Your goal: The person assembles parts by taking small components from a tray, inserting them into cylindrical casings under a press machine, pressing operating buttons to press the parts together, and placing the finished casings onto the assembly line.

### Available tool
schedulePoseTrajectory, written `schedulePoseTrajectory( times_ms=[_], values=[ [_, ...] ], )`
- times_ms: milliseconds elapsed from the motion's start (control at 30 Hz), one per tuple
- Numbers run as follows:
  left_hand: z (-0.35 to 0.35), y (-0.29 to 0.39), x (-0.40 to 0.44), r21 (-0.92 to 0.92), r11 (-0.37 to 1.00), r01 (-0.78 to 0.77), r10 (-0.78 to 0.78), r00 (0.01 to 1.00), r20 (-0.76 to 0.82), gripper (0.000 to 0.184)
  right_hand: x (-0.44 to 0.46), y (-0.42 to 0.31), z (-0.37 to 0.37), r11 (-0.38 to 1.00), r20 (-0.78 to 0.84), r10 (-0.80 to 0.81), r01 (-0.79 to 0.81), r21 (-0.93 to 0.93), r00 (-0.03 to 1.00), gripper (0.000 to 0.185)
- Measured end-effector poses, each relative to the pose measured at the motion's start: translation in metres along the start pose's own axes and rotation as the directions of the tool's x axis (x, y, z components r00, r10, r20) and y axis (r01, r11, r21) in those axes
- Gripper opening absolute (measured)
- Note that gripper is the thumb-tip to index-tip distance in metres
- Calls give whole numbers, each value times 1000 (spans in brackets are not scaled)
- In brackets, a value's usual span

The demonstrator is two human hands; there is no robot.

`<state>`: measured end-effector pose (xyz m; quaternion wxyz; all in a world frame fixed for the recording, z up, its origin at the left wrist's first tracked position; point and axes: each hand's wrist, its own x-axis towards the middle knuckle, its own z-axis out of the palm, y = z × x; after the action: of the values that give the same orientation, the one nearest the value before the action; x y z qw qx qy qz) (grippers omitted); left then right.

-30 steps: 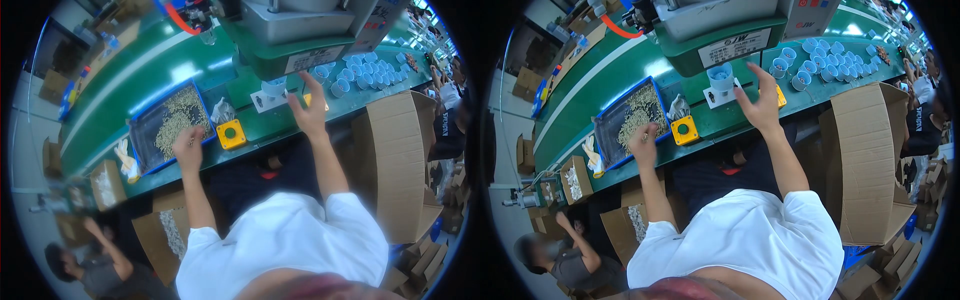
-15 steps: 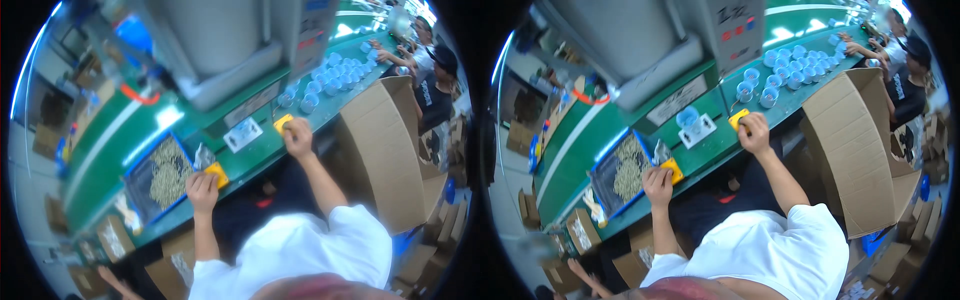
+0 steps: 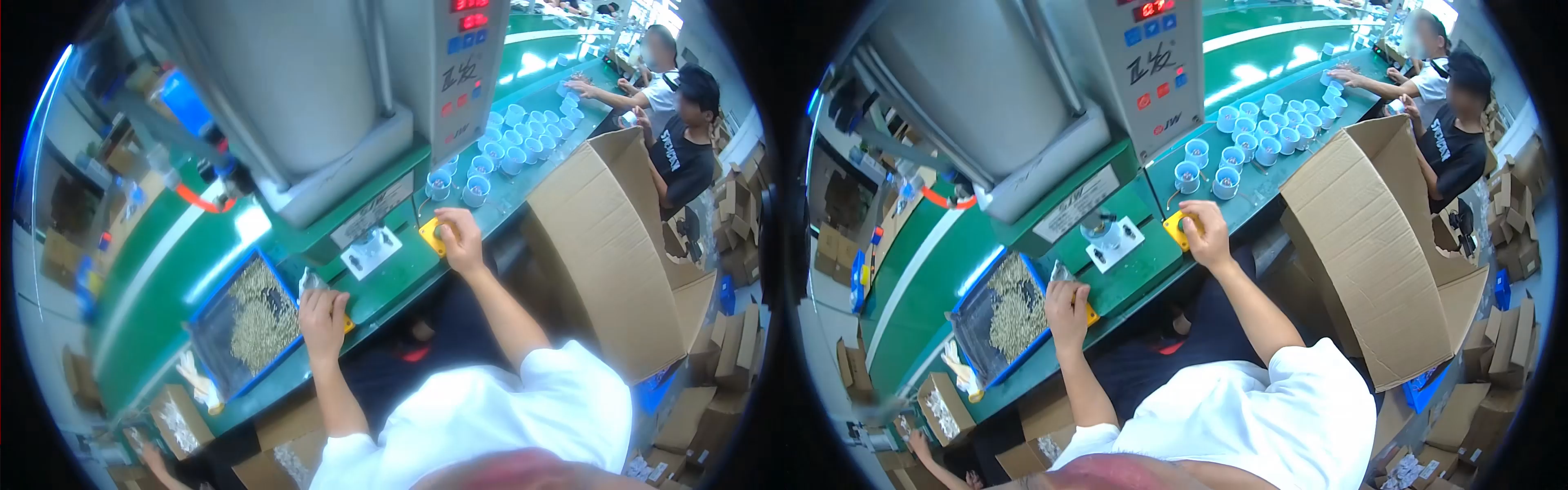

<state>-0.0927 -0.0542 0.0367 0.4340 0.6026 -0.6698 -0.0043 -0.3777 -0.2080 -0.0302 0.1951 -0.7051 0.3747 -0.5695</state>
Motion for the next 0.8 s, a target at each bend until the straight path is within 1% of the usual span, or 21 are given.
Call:
schedulePoseTrajectory(
  times_ms=[33, 100, 167, 233, 267, 400, 533, 633, 800],
  values=[
    [-1, -1, -2, 1, 1000, -13, 13, 1000, 15, 8, -2, 2, 0, 1000, 26, 15, -15, 14, 1000, 21],
    [-2, -2, -1, 85, 996, 2, -8, 998, 61, 8, -3, 3, 3, 997, -12, 75, -75, 17, 997, 21],
    [0, 0, 0, 60, 998, 15, -18, 999, 51, 10, -5, 4, 7, 989, -27, 104, -100, 107, 994, 22],
    [2, -3, 0, 40, 999, 2, -4, 999, 39, 9, -3, 0, 4, 998, 3, 57, -57, 40, 998, 22],
    [1, -3, -3, 46, 998, 30, -32, 998, 55, 9, -6, 2, 3, 996, 25, 81, -82, 45, 996, 22],
    [1, -2, -1, 6, 999, 40, -40, 999, 33, 10, -6, 12, 7, 984, 37, 127, -130, 119, 991, 23],
    [1, -1, -2, -19, 997, 75, -74, 996, 42, 11, -6, 12, 7, 986, 33, 114, -117, 119, 993, 22],
    [0, -1, -4, -56, 997, 57, -56, 998, 26, 12, -4, 5, 10, 982, -49, 116, -108, 157, 992, 18],
    [0, -2, -3, -50, 996, 78, -77, 997, 18, 17, -2, 2, 10, 987, -47, 92, -85, 139, 995, 18]
  ],
)
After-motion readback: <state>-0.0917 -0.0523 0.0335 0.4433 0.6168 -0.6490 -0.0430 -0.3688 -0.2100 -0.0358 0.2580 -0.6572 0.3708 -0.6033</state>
